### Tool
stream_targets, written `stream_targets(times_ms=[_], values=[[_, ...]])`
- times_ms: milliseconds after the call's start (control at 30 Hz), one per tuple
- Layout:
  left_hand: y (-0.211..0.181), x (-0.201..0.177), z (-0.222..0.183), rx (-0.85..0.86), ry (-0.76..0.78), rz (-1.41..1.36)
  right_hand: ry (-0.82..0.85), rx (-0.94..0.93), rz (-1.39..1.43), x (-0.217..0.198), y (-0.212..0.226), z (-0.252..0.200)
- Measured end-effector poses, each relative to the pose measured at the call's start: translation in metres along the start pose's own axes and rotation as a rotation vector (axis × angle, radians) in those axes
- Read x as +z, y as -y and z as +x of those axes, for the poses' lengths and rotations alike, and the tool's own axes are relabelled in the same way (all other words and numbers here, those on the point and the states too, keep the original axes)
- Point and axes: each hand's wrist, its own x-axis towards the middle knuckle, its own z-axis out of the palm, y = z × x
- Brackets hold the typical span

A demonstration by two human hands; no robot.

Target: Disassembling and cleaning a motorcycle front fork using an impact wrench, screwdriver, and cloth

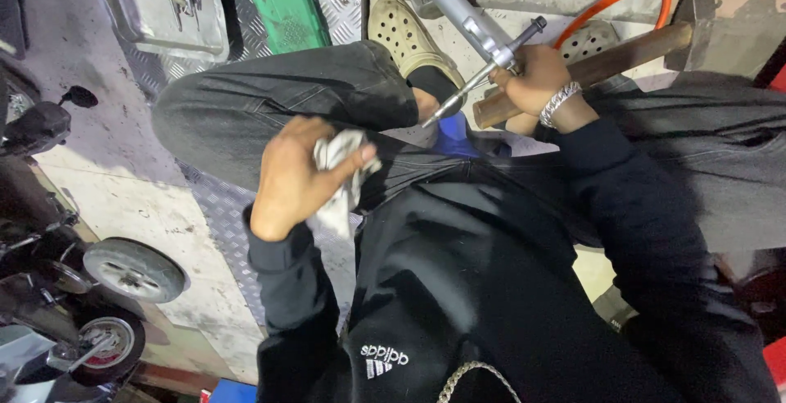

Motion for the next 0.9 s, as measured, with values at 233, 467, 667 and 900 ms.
stream_targets(times_ms=[233,467,667,900], values=[[-0.055,0.089,0.156,0.353,-0.141,0.086,-0.106,-0.131,-0.039,0.015,0.006,-0.001],[-0.055,0.175,0.286,0.394,0.078,0.305,-0.086,-0.056,-0.075,0.015,0.010,0.001],[-0.081,0.156,0.292,0.366,0.118,0.178,-0.066,-0.065,-0.109,0.013,0.012,0.001],[-0.103,0.174,0.356,0.388,0.514,0.049,0.006,-0.057,-0.142,0.017,0.022,-0.007]])
